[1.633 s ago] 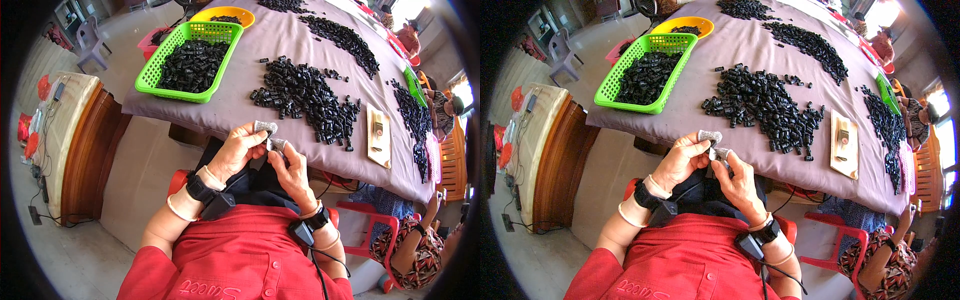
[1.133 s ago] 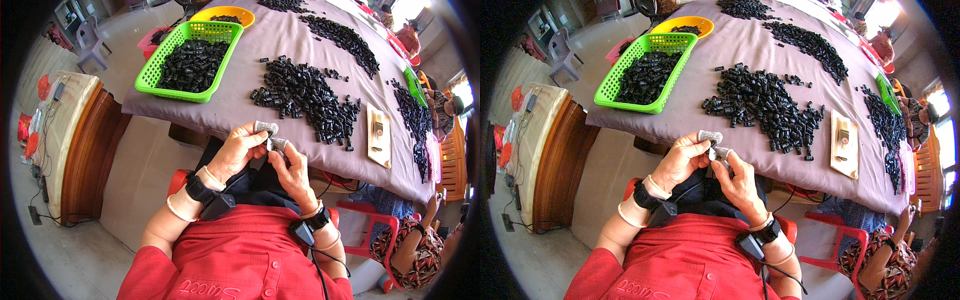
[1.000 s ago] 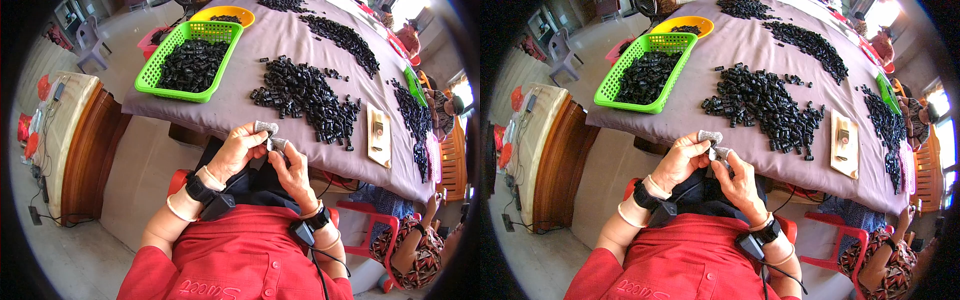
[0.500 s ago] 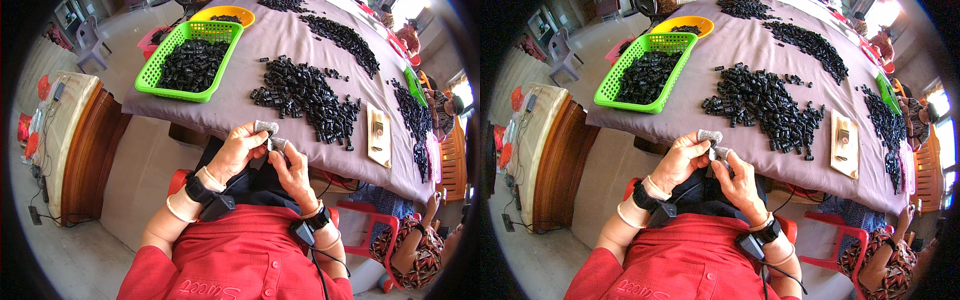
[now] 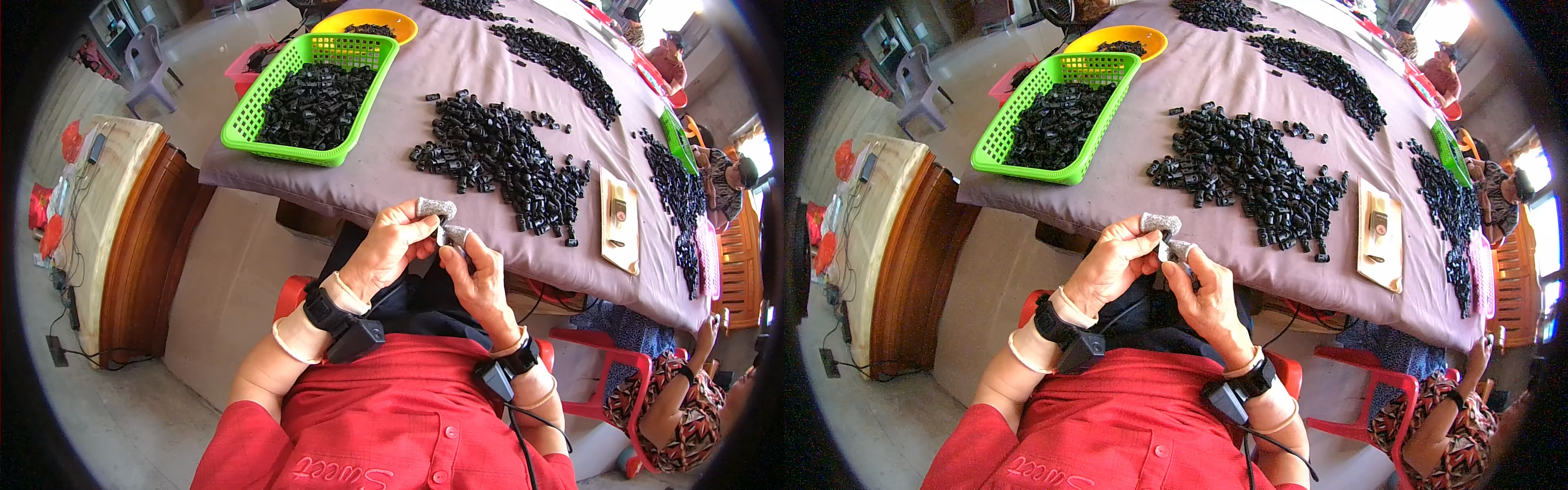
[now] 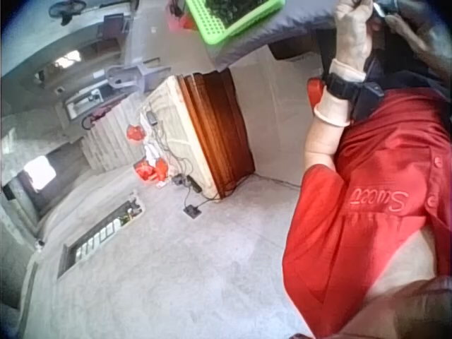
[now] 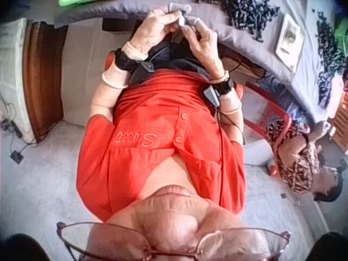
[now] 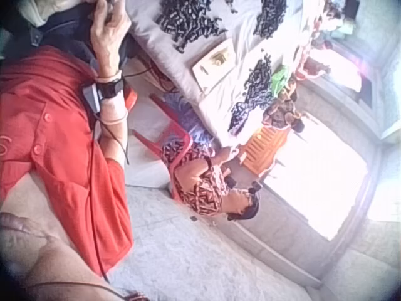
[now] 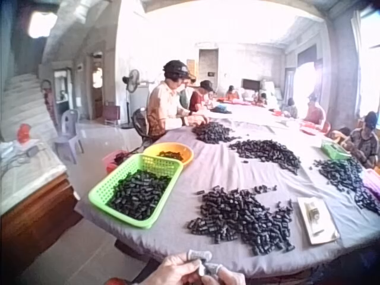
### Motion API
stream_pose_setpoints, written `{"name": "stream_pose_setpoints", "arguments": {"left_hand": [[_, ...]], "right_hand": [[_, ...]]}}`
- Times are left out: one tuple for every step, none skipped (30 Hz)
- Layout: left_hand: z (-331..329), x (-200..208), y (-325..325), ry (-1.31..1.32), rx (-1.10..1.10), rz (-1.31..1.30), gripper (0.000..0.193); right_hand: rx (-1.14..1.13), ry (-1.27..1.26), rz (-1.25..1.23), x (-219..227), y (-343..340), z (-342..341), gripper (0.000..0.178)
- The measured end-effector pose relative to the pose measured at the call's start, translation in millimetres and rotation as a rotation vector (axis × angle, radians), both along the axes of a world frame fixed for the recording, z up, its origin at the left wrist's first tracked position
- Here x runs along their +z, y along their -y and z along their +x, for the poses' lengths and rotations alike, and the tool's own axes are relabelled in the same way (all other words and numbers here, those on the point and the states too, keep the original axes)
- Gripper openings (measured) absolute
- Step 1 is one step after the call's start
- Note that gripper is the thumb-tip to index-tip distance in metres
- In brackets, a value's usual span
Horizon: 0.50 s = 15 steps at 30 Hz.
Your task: Manually joining small black plastic components together at a workbench.
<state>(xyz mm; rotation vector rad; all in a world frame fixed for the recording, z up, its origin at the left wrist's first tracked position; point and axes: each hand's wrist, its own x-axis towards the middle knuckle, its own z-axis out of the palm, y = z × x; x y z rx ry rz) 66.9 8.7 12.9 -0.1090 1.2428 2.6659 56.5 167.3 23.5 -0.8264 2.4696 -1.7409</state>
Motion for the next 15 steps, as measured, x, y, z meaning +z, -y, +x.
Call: {"name": "stream_pose_setpoints", "arguments": {"left_hand": [[-0.3,-0.3,0.3,-0.001,-0.003,-0.001,0.017],[-0.5,-0.4,0.4,-0.001,-0.007,-0.002,0.017],[-0.4,-0.3,0.5,-0.001,-0.007,-0.002,0.017],[-0.3,-0.3,0.8,-0.004,-0.013,0.002,0.017],[-0.2,-0.2,1.1,-0.007,-0.018,0.005,0.017],[-0.3,-0.4,1.2,-0.006,-0.019,0.005,0.017],[-0.4,-0.8,1.2,-0.005,-0.019,0.012,0.017],[-0.4,-1.4,1.3,-0.004,-0.018,0.018,0.017],[-0.7,-2.1,1.5,-0.003,-0.018,0.018,0.017],[-1.2,-2.8,1.8,-0.003,-0.017,0.014,0.017],[-1.6,-3.6,1.9,-0.003,-0.017,0.011,0.017],[-1.7,-4.1,2.1,-0.003,-0.017,0.011,0.017],[-1.8,-4.5,2.3,-0.012,-0.02,0.003,0.017],[-1.7,-4.6,2.5,-0.021,-0.022,-0.004,0.017],[-1.6,-4.1,2.4,-0.02,-0.022,-0.004,0.017]], "right_hand": [[-0.001,0.001,0.005,-0.6,-0.2,-0.1,0.012],[-0.004,0.002,0.01,-1.2,-0.5,-0.2,0.012],[-0.004,0.002,0.01,-1.9,-0.4,-0.2,0.012],[-0.006,0.002,0.008,-2.7,-0.2,-0.3,0.012],[-0.008,0.001,0.006,-3.0,0.2,-0.2,0.012],[-0.009,0.001,0.006,-2.8,0.6,0.0,0.012],[-0.011,-0.006,-0.001,-2.4,1.2,0.1,0.012],[-0.012,-0.013,-0.009,-2.2,1.7,0.3,0.012],[-0.012,-0.013,-0.009,-1.9,1.9,0.5,0.012],[-0.014,-0.011,-0.002,-1.4,2.1,0.6,0.012],[-0.018,-0.009,0.005,-1.4,2.1,0.8,0.012],[-0.019,-0.009,0.005,-1.8,2.2,0.8,0.012],[-0.022,-0.015,0.007,-2.2,2.4,0.7,0.013],[-0.024,-0.021,0.008,-2.4,2.5,0.7,0.013],[-0.024,-0.021,0.008,-2.4,2.5,0.7,0.013]]}}
